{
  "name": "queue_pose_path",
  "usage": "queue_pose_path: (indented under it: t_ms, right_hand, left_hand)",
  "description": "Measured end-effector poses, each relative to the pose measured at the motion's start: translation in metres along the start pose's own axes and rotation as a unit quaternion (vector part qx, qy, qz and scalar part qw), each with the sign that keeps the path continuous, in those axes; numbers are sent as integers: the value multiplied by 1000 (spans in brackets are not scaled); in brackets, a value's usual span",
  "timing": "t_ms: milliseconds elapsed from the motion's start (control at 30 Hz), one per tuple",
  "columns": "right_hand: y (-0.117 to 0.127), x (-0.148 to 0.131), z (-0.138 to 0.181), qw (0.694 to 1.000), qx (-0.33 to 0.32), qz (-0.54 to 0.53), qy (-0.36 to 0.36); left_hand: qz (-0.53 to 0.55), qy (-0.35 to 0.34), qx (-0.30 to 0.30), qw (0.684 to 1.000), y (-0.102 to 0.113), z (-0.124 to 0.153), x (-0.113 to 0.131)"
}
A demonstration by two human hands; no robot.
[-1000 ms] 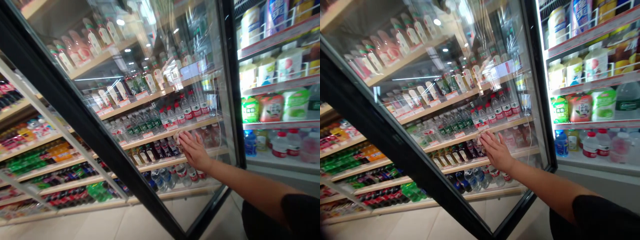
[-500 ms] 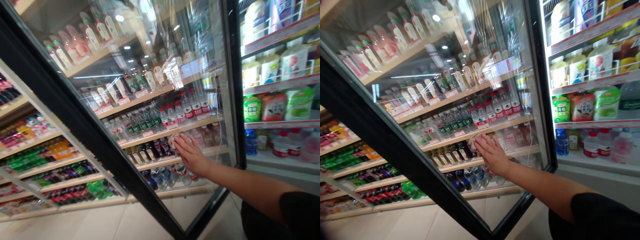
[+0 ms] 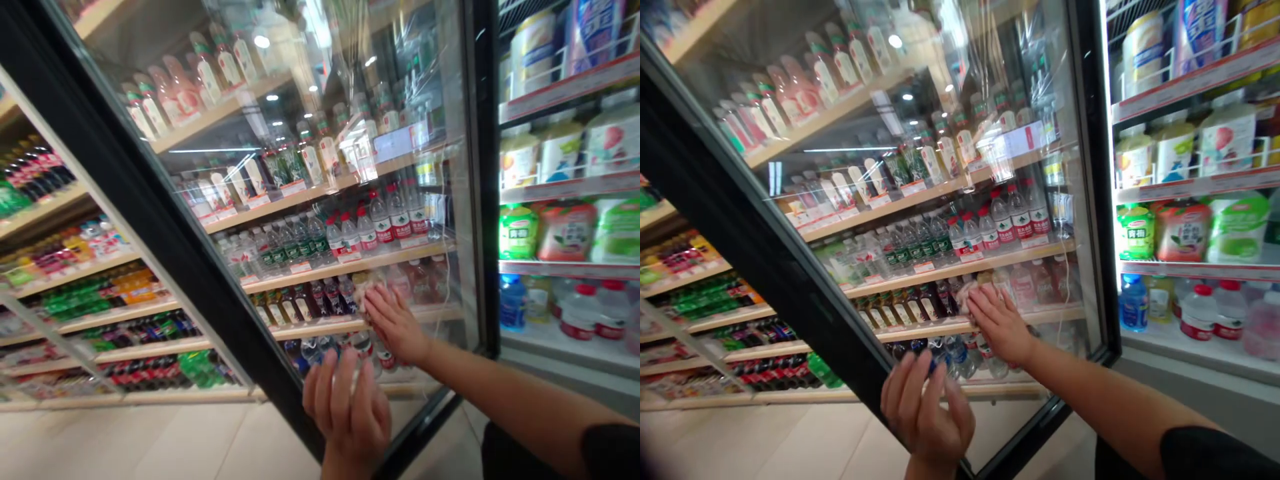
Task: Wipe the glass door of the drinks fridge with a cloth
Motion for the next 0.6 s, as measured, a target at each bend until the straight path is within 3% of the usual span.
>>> queue_pose_path:
  t_ms: [100,233,333,500,600]
  right_hand:
    - [-4,-8,19,999,-20,-13,34]
    - [9,16,-18,999,2,2,-43]
    - [10,23,-34,996,15,12,-84]
    - [-5,-4,-9,1000,-1,-6,-14]
    - [-1,2,-22,1000,-1,-9,-25]
  left_hand:
    - [-93,5,3,996,-39,-14,-13]
    - [-166,26,-48,985,-76,-10,-28]
    - [-200,20,-36,979,-84,-2,-31]
    - [-209,24,-29,977,-86,1,-33]
    - [-211,26,-29,977,-86,1,-34]
Point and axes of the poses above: each hand's wrist, its own z-axis away from the middle knuckle, its own y-axis out of the back of the hand, x = y × z, the point moved 7 cm from there along -z, towards the middle knuckle, and after that the axes turned 10 degrees about y, right-handed, at the moved point
